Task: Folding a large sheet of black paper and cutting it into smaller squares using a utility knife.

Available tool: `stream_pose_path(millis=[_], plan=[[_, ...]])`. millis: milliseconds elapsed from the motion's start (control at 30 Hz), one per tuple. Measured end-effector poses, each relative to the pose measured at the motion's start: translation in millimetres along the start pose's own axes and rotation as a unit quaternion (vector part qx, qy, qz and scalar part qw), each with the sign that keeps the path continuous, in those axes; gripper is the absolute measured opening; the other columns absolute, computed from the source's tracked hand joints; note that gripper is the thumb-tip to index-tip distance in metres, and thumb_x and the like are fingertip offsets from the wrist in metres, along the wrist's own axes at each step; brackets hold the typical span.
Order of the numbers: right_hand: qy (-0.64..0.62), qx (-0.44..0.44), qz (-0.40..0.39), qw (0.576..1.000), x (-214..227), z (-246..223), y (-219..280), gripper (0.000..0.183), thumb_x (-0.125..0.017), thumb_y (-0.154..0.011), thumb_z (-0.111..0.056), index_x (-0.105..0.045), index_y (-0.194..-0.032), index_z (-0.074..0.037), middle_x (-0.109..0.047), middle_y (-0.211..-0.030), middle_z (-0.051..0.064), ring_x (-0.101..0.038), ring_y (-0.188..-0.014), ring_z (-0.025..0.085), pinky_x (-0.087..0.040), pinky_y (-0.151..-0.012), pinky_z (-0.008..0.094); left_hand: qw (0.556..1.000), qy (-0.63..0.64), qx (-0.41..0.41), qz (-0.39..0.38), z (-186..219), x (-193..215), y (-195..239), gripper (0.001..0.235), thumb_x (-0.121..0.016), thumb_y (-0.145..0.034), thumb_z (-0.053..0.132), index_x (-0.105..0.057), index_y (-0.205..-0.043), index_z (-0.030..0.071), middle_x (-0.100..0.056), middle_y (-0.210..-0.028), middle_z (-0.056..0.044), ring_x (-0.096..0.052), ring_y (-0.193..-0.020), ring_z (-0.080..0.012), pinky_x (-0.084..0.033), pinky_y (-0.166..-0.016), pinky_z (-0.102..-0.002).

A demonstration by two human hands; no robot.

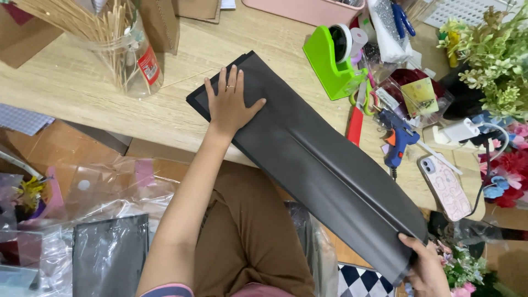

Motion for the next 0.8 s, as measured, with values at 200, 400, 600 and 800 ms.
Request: stream_pose_path(millis=[200,400,600,800], plan=[[0.014,0.014,-0.002,1.0,9,18,-26,0.052,-0.06,-0.093,-0.02,-0.049,-0.127,0.018,-0.055,-0.11,0.038,-0.058,-0.089,0.049,-0.044,-0.076,0.045,0.998,-0.002,0.004,-0.065,-3,-10,-6,0.107,-0.052,-0.087,0.081,-0.047,-0.147,-0.008,-0.041,-0.156,-0.025,-0.024,-0.148,-0.042,-0.008,-0.11,-0.072],[0.012,0.017,-0.013,1.0,0,14,-20,0.044,-0.059,-0.096,-0.014,-0.052,-0.121,0.021,-0.058,-0.103,0.04,-0.057,-0.084,0.047,-0.043,-0.073,0.049,0.999,-0.031,-0.032,-0.017,3,16,-9,0.099,-0.057,-0.093,0.07,-0.044,-0.15,-0.01,-0.037,-0.158,-0.028,-0.024,-0.148,-0.0425,-0.012,-0.116,-0.061],[0.018,0.024,-0.014,0.999,7,18,-29,0.042,-0.062,-0.096,-0.013,-0.053,-0.12,0.019,-0.059,-0.099,0.038,-0.057,-0.076,0.044,-0.045,-0.067,0.047,0.973,0.093,-0.121,-0.172,84,45,7,0.066,-0.041,-0.103,0.041,-0.04,-0.148,-0.008,-0.027,-0.161,-0.028,-0.014,-0.152,-0.0409,-0.007,-0.122,-0.056],[-0.013,0.054,-0.031,0.998,7,18,-29,0.036,-0.061,-0.096,-0.01,-0.054,-0.118,0.018,-0.059,-0.098,0.036,-0.059,-0.078,0.043,-0.048,-0.073,0.049,0.943,0.204,-0.262,0.009,179,96,55,0.05,-0.062,-0.095,0.021,-0.056,-0.135,-0.009,-0.051,-0.147,-0.025,-0.046,-0.139,-0.0385,-0.034,-0.116,-0.051]])
Point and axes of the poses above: each hand's wrist, its own y-axis away from the middle knuckle, its own x-axis out of the back of the hand, z = x × y, the point moved 9 cm from there along -y, towards the middle knuckle
